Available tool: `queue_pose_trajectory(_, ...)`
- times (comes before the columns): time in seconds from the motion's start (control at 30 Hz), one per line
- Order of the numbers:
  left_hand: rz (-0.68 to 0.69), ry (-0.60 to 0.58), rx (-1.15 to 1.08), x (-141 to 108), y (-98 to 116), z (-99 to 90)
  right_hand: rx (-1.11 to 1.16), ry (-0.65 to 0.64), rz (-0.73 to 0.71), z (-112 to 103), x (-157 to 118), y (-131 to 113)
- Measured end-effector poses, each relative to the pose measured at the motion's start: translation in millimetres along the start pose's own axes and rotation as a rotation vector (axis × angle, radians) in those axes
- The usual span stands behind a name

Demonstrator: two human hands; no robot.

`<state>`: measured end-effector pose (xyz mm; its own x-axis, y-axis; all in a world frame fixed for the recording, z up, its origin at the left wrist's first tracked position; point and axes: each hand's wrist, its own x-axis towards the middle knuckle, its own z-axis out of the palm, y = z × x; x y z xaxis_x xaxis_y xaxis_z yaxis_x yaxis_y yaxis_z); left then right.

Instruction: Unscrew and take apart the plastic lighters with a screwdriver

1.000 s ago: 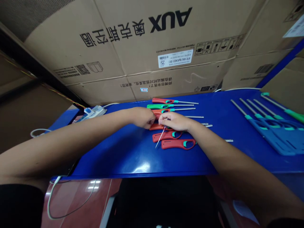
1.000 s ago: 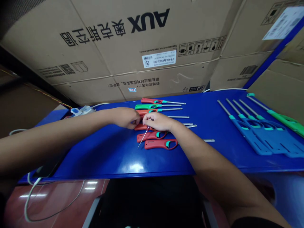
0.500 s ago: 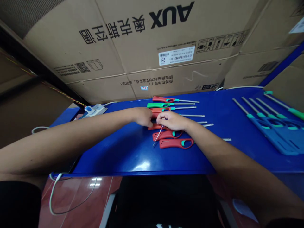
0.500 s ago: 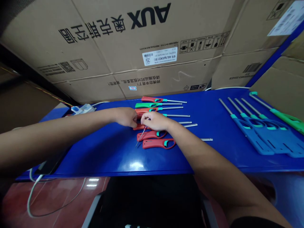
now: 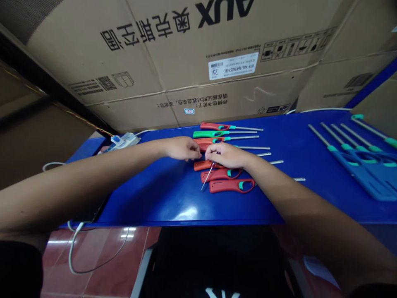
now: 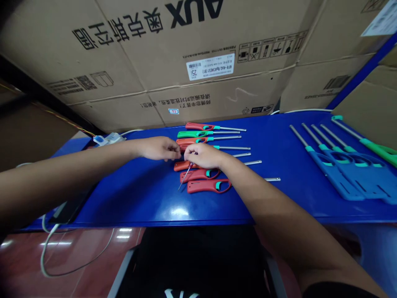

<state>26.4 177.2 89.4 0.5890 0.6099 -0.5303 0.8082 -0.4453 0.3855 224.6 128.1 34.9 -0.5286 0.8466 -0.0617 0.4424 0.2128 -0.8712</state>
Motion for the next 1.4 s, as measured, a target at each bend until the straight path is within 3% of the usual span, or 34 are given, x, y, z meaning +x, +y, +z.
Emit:
queue_pose_trajectory(0.17,0.396,0.056,0.334,-4.6,-3.8,1.3,0.005,-0.016,0.002,0.1,-1.4,-1.2)
queue_pose_trajectory(0.27,0.506,0.088,0.609,-8.3,-1.4,5.5,0.000,-0.015,-0.004,0.4,-1.7,-1.2)
queue_pose_trajectory(0.67,0.466,0.132,0.997,-18.8,4.6,24.3,-0.035,-0.009,-0.052,2.0,0.5,4.0)
queue_pose_trajectory(0.87,0.568,0.084,1.008,-9.5,16.4,20.9,-0.076,-0.006,-0.057,2.6,2.0,5.6)
queue_pose_trajectory(1.2,0.538,-0.136,1.109,6.1,33.5,7.7,-0.022,-0.010,-0.040,1.1,3.0,8.4)
queue_pose_trajectory(1.4,0.447,-0.119,0.891,10.9,28.7,4.8,0.039,0.010,0.004,-2.0,-1.4,6.8)
